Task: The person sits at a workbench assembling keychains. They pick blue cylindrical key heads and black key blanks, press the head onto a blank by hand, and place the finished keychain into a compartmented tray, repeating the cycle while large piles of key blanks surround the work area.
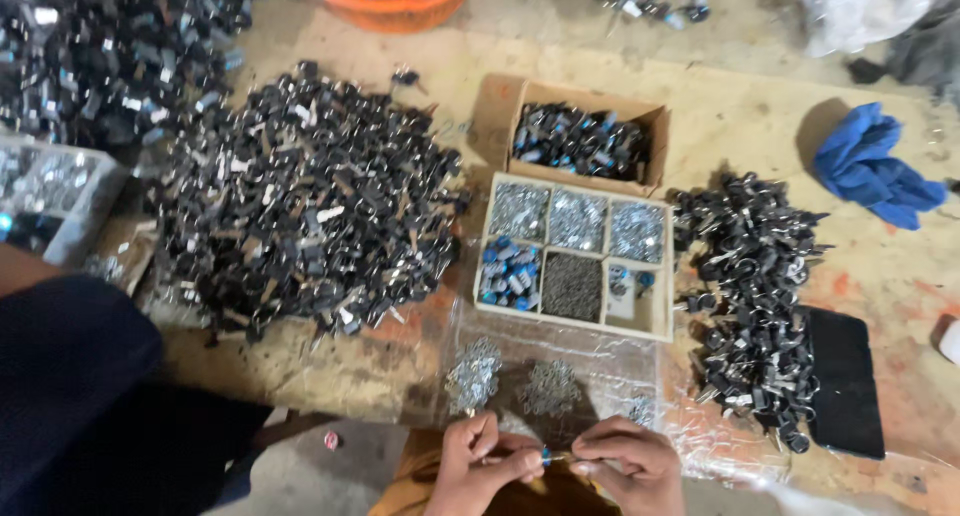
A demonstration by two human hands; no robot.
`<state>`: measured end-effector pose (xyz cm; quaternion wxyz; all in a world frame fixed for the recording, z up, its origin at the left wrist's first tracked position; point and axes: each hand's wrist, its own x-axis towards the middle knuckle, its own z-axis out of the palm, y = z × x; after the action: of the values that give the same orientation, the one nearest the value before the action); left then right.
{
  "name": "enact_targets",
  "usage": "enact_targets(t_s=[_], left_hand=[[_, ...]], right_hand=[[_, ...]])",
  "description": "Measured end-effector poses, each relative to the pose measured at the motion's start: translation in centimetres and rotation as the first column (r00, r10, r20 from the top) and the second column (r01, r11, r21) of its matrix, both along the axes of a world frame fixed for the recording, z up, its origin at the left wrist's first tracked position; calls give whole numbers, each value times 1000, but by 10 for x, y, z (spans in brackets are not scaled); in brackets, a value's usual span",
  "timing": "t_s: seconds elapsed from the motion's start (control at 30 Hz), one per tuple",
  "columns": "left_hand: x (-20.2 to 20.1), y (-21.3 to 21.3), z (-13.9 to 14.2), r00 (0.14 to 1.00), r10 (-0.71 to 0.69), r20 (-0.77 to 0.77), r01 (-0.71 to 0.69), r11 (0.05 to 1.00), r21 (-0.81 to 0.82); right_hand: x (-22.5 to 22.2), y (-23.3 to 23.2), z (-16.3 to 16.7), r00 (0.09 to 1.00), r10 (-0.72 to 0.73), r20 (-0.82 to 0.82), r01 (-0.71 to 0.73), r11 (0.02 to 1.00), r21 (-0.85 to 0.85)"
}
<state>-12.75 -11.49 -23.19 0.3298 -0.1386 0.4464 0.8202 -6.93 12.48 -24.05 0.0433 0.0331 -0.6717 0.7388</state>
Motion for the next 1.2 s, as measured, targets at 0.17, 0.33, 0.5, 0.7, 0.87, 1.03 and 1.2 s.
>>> enact_targets(t_s=[0.17, 0.33, 0.5, 0.7, 0.87, 1.03, 1.2], left_hand=[[-9, -3, -10, 985, -45, -164, 55, 997, 58], [-15, 2, -17, 986, -45, -159, 27, 994, -110], [-25, -3, -18, 996, -50, -70, 43, 994, -97], [-35, -1, -24, 921, -206, -332, 13, 866, -500], [-48, 0, -25, 997, -29, -72, -4, 907, -420], [-55, -7, -17, 998, -55, -17, 44, 912, -409], [-66, -14, -11, 997, -70, -44, 46, 911, -410]], right_hand=[[-13, 0, 10, 992, -50, -112, 73, 975, 211], [-18, 6, 7, 981, -29, -193, 65, 981, 182], [-23, 5, 5, 948, 121, -296, -24, 950, 312], [-23, -7, 24, 915, 104, -389, 45, 934, 356], [-31, -11, 24, 844, 230, -485, 53, 863, 502], [-44, -21, 22, 887, 187, -423, 2, 913, 409], [-52, -22, 29, 878, 251, -408, -46, 892, 450]])
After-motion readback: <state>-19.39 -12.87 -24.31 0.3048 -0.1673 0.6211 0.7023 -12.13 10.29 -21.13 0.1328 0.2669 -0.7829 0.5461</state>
